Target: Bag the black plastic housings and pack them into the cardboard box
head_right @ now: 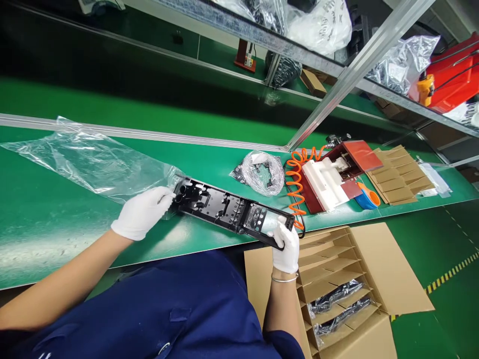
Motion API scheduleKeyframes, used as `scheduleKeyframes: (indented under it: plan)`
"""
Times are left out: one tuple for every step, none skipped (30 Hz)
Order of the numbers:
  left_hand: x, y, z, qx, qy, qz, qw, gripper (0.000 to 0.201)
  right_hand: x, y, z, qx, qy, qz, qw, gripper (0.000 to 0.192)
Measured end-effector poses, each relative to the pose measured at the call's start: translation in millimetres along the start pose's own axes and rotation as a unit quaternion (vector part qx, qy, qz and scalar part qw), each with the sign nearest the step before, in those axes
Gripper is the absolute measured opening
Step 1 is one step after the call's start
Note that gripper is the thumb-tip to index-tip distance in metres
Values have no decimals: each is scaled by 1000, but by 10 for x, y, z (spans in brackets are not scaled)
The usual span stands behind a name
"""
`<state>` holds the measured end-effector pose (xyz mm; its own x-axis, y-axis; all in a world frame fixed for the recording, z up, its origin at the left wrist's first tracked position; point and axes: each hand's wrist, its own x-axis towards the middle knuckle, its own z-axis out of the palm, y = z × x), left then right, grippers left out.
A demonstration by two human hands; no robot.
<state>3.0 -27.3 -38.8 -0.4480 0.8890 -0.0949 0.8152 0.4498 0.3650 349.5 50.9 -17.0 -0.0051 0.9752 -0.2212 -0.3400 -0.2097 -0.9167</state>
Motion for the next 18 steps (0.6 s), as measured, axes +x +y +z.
scheduleKeyframes:
  plan:
    - [-11,-9,1,-5,2,2,1000,33,5,8,7,5,4,1,1000,33]
    - [-17,-16,3,-13,8,4,1000,33,7,16,13,7,5,3,1000,34]
    - [-18,-20,6,-25,19,4,999,33,7,26,22,6,2,7,1000,34]
    - [-15,-18,12,-36,35,5,999,33,6,38,33,3,-3,13,1000,35]
    - [-10,-11,19,-44,51,8,998,34,3,53,48,-2,-7,20,1000,35]
    - [-6,2,29,-46,64,13,997,34,1,71,66,-5,-8,26,1000,35]
    - [-3,20,41,-43,70,21,996,34,-2,93,87,-5,-6,31,999,34]
    - [-4,42,54,-34,69,32,996,34,-4,119,110,-4,-2,34,999,34]
    - [-9,67,67,-23,65,45,997,34,-6,148,136,-2,1,36,999,33]
    - [-18,95,81,-12,58,60,996,34,-8,180,163,0,2,36,999,33]
    - [-31,127,95,-5,52,75,996,33,-12,213,194,2,2,36,999,32]
    - [-47,165,110,-3,48,92,995,33,-19,247,229,5,1,38,999,33]
    - [-65,208,124,-5,44,112,993,33,-30,280,271,9,1,42,999,33]
    - [-86,260,139,-7,40,131,990,32,-46,313,322,15,1,49,999,35]
    - [-108,320,154,-8,36,151,988,32,-66,347,382,20,-1,57,998,35]
    - [-132,389,170,-8,31,171,985,32,-89,381,451,26,-6,67,997,35]
    - [-157,465,188,-7,27,191,981,32,-114,419,530,31,-13,75,997,34]
    - [-184,545,206,-5,23,212,977,32,-139,460,614,35,-21,82,996,34]
